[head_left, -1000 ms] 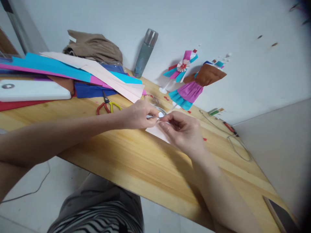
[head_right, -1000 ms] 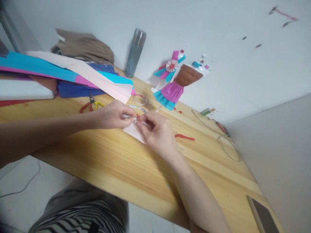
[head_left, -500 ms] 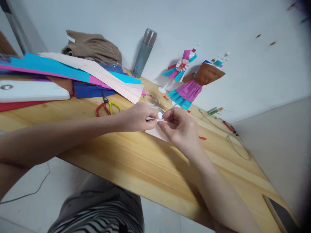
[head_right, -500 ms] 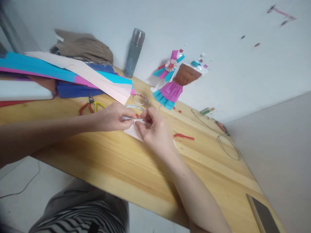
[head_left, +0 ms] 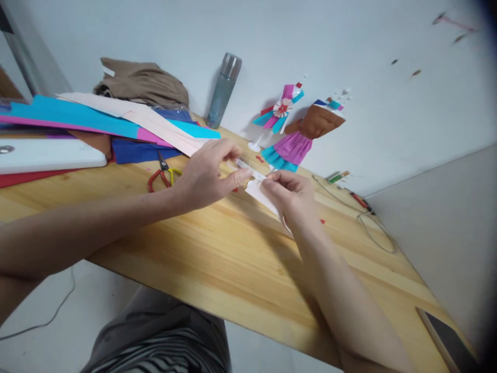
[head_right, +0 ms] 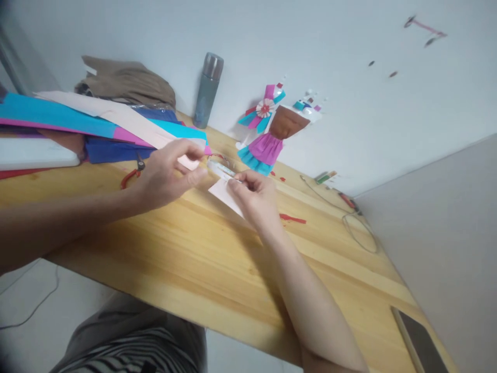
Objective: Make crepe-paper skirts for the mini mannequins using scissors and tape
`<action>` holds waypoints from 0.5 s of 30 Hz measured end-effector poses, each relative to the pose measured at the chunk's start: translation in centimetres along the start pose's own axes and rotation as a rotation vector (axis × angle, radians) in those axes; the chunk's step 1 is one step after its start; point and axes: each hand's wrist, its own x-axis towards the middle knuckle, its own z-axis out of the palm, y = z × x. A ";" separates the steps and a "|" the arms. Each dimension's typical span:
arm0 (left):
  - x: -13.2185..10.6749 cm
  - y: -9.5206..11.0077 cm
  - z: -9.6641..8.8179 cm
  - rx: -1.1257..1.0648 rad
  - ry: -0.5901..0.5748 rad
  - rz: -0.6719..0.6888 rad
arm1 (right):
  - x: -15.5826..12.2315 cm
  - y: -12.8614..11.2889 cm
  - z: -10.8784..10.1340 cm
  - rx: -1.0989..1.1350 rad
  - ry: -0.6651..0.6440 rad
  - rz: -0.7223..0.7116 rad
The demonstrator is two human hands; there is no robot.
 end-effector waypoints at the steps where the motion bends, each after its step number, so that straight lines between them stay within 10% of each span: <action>1: 0.1 0.0 0.0 -0.078 -0.042 -0.122 | 0.1 0.1 -0.1 0.011 0.017 0.009; 6: -0.3 -0.1 1.2 -0.640 -0.435 -0.504 | -0.2 0.0 0.2 -0.020 0.041 -0.064; 15: -0.6 0.1 1.5 -0.596 -0.489 -0.592 | -0.3 -0.9 0.3 0.139 0.076 0.059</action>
